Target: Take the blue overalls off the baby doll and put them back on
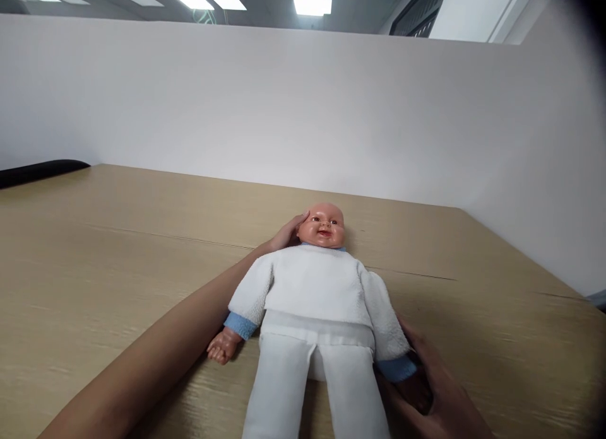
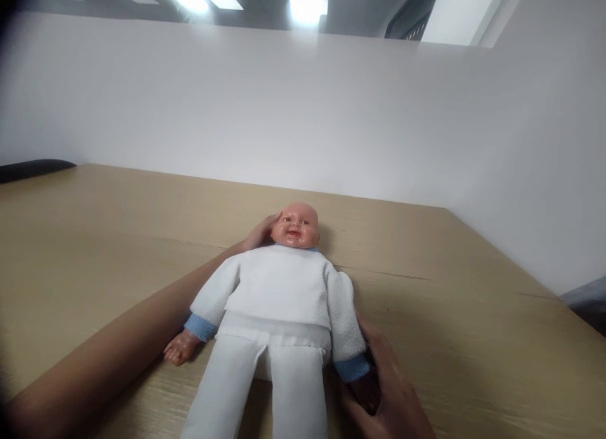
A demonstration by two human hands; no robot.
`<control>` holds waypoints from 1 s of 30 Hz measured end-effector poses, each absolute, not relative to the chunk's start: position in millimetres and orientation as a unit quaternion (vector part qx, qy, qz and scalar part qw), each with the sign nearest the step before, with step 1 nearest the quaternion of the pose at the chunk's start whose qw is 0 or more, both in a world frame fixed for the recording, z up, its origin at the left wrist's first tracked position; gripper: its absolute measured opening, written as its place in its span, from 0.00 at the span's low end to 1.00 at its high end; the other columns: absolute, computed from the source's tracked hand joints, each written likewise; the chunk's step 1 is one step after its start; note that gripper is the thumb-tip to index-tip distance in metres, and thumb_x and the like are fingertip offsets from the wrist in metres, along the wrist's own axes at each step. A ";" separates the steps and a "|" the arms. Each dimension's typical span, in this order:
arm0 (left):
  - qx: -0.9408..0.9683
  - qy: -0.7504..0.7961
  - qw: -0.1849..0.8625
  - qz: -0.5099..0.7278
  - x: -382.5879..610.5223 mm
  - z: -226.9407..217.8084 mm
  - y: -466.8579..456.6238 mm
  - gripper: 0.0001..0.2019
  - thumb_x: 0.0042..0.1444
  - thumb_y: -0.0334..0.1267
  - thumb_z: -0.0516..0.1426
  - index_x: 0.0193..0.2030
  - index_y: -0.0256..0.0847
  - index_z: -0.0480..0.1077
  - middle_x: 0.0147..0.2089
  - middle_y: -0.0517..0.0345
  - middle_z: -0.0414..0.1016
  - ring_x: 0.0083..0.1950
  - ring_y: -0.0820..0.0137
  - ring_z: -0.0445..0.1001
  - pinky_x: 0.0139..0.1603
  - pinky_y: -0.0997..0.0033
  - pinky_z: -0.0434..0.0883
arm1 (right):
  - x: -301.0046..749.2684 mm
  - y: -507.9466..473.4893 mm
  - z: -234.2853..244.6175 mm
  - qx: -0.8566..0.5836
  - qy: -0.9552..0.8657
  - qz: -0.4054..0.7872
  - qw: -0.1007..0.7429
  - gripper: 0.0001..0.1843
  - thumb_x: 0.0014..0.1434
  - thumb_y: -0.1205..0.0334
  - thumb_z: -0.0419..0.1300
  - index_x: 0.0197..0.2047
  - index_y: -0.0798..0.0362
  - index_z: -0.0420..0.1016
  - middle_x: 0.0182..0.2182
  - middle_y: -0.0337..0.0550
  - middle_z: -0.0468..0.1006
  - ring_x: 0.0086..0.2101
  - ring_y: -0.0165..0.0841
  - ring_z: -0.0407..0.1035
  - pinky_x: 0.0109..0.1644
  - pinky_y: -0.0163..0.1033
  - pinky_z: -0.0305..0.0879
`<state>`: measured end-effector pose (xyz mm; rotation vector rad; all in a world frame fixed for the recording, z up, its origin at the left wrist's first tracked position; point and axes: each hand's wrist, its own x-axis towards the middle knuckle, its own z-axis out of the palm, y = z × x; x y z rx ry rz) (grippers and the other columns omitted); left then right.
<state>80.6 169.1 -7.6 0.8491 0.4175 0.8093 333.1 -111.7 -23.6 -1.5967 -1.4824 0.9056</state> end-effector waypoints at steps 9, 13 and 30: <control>0.433 0.179 0.813 0.345 81.9 8.6 152.2 0.28 0.67 0.54 0.60 0.61 0.30 0.78 0.64 0.41 0.80 0.70 0.49 0.74 0.78 0.51 0.63 | 344.0 -109.6 -32.9 -0.604 -0.680 0.241 0.340 0.43 0.63 0.50 0.67 0.76 0.41 0.56 0.66 0.51 0.77 0.57 0.52 0.79 0.56 0.47 0.82; 0.450 0.172 0.805 0.347 82.6 8.3 153.1 0.25 0.68 0.51 0.59 0.60 0.32 0.79 0.63 0.43 0.81 0.68 0.51 0.76 0.77 0.53 0.63 | 344.9 -109.7 -34.3 -0.587 -0.690 0.238 0.351 0.42 0.63 0.52 0.67 0.76 0.40 0.57 0.66 0.50 0.76 0.57 0.52 0.79 0.54 0.47 0.83; 0.475 0.189 0.789 0.342 79.1 -0.5 160.6 0.27 0.66 0.54 0.59 0.61 0.34 0.78 0.62 0.43 0.82 0.64 0.49 0.78 0.72 0.49 0.68 | 341.6 -108.8 -27.2 -0.578 -0.693 0.256 0.345 0.40 0.65 0.52 0.66 0.75 0.39 0.55 0.63 0.50 0.78 0.54 0.50 0.81 0.51 0.46 0.84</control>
